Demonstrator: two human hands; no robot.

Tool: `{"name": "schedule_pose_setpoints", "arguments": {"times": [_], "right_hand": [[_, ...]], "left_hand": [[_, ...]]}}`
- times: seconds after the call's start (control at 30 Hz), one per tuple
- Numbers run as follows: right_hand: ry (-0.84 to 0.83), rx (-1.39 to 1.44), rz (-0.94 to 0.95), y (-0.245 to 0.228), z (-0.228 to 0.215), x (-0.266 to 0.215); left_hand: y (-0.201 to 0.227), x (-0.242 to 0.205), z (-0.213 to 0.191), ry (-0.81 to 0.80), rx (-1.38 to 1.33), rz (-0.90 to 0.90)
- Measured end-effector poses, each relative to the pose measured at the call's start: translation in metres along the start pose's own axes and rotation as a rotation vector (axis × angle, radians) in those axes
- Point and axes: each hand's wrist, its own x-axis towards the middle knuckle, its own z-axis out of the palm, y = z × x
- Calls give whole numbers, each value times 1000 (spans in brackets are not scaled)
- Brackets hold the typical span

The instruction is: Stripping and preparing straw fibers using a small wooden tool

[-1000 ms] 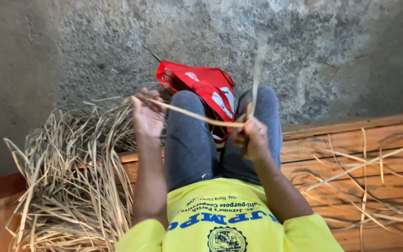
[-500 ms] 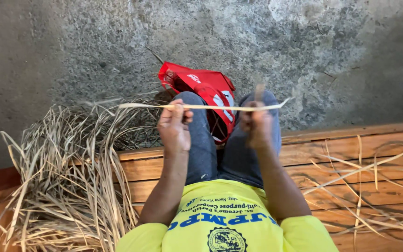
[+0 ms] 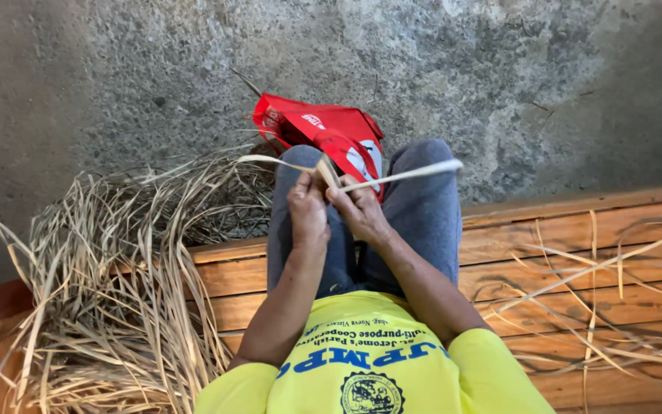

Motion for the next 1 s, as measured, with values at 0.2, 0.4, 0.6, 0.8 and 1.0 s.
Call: {"name": "schedule_pose_setpoints", "arguments": {"times": [0.2,0.4,0.6,0.8,1.0], "right_hand": [[-183,181,-61,-20,1,-18],[-253,317,-54,-39,0,-41],[-290,556,-41,-21,-11,-66],[-308,562,-54,-33,-29,-88],[-322,496,-98,-35,-60,-125]], "left_hand": [[12,47,-13,-89,193,157],[3,107,-42,200,319,308],[-14,161,-76,417,708,364],[-24,193,-124,536,858,284],[-15,230,-190,621,1068,304]]}}
